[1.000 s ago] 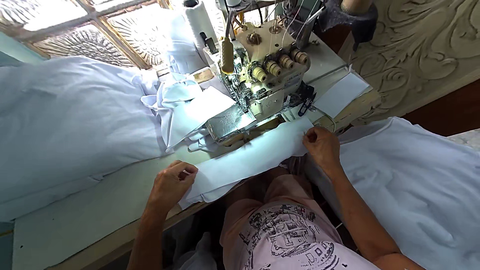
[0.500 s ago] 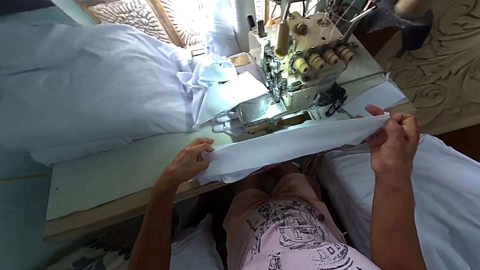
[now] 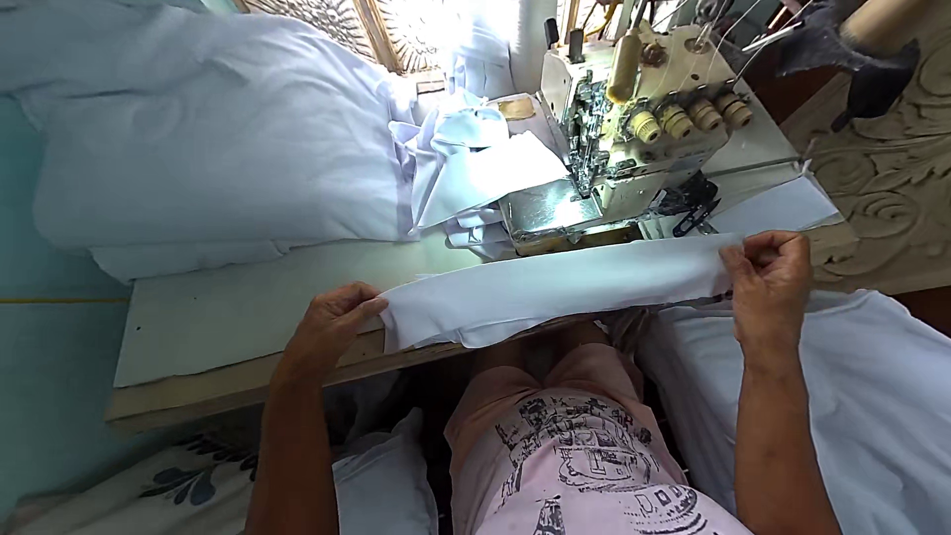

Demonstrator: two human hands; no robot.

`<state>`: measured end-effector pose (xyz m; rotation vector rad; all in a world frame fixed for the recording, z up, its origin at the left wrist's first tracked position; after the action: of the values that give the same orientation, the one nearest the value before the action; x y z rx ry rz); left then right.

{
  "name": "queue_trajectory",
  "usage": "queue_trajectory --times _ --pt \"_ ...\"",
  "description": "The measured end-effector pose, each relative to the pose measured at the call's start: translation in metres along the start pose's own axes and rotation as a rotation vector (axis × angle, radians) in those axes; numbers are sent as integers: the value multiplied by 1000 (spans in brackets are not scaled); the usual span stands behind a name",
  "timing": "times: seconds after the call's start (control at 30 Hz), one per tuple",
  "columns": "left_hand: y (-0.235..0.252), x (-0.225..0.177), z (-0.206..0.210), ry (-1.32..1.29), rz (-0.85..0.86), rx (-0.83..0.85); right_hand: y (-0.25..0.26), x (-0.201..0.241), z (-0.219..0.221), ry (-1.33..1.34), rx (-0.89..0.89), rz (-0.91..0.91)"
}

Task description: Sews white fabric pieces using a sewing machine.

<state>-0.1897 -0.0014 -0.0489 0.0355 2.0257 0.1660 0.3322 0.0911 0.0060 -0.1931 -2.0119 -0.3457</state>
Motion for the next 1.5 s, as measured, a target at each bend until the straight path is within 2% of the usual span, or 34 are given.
queue_trajectory --times 0.23,0.43,0.53,0.63,0.73,0.8,0.93,1.0,1.1,1.13,1.2,1.3,1.4,1.47,1.5 --pt "-1 -13 -11 -146 87 11 18 37 -31 37 -48 -117" --pt "-6 -11 -9 -197 107 139 29 33 -23 65 1 -84" --pt "-6 -6 -14 -222 112 91 30 38 -27 104 -21 -111" --pt "-5 2 -21 -243 139 42 29 47 -30 31 -60 -136" --pt "-11 10 -27 -229 123 -5 21 49 -5 -109 76 -106" --pt "-16 19 -41 -219 95 -62 8 42 28 -141 216 -34" --pt "-41 48 -110 -120 -25 -358 -22 23 95 -21 429 102" --pt "-52 25 -136 16 -89 -517 -30 22 114 19 474 116" --pt "-52 -41 -135 92 -84 -655 -36 24 126 34 474 125" --pt "-46 -54 -129 74 -40 -655 -37 24 127 30 464 120" --pt "-26 -73 -105 15 141 -542 -38 24 128 27 450 80" --pt "12 -115 -14 -169 362 -253 -44 26 128 34 433 -41" --pt "41 -130 97 -386 339 87 -51 30 128 25 402 -156" --pt "51 -128 150 -348 263 265 -55 34 128 6 375 -186" --pt "56 -126 166 -289 243 301 -57 37 127 -4 362 -198"
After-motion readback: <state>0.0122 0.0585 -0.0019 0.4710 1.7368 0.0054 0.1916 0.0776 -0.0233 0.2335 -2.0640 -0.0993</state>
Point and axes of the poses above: each hand's wrist, its own y-axis towards the middle knuckle, its own z-axis out of the palm, x = y × z, the point moved 9 cm from there along y, towards the middle knuckle, and after that the axes turned 10 degrees about z, right-handed, at the moved point
